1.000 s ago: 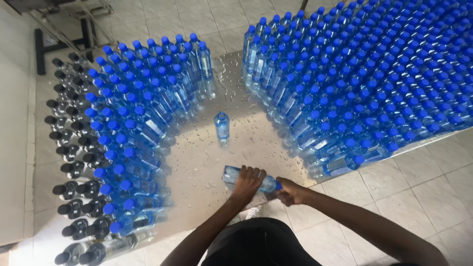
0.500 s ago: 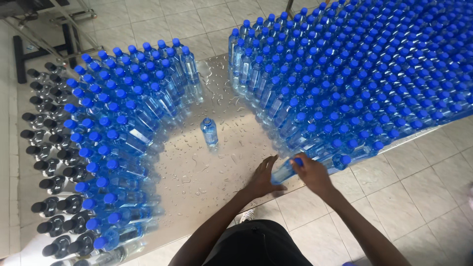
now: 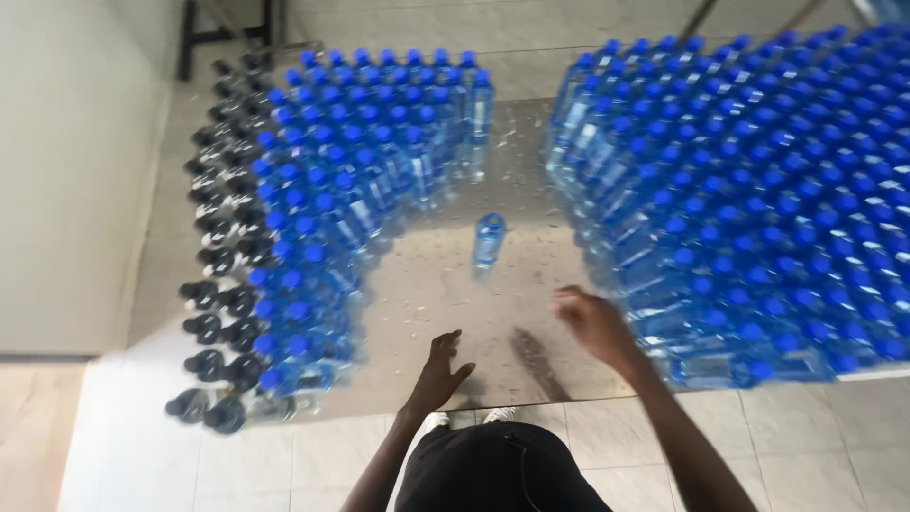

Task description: The person repeatedly picks up plastic water bottles with blue caps from a table and secures the caps by hand. The bottles are arranged in rows on a stainless steel surface, and the person handles them one at a time, tightening each cap before placing the bottle back.

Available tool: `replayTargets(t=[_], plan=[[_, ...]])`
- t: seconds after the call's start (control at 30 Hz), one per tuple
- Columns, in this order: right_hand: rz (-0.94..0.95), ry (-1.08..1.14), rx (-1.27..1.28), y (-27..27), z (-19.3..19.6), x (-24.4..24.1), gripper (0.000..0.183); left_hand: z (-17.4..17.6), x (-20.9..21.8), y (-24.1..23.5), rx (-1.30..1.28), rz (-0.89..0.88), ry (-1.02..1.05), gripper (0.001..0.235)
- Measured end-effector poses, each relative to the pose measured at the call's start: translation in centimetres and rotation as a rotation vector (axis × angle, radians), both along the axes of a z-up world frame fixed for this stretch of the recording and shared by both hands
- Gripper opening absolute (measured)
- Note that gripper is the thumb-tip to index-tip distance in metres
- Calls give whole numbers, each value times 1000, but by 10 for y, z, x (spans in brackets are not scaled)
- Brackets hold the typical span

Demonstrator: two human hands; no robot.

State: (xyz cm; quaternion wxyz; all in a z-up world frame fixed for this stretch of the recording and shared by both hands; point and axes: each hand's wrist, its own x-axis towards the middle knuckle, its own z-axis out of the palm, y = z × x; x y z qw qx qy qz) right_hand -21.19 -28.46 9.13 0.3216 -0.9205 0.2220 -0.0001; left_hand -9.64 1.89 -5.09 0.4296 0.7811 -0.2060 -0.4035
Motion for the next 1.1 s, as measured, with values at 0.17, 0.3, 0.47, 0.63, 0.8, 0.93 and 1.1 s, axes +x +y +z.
replayTargets(t=[0.17,0.3,0.47,0.63,0.8,0.93,1.1], plan=[[426,-260,454,121,-102,179,55,-55,-21,46,-22,195,-46,79],[588,-336,432,193,-173,310,93,-62,-38,63,-83,321,-84,76],[467,-289,532,218,-187,330,80,-47,-31,74,-83,479,-18,76],[411,-224,568,193,-132,254,67,8,1,70,-153,604,-65,85],[253,-63,770,147,-95,143,41,82,37,37,-201,570,11,135],[141,-25,869,120,-149,82,39,2,34,-5,-404,326,267,99],[78,178,402,101,-91,41,46,-13,19,-26,-347,273,465,58]])
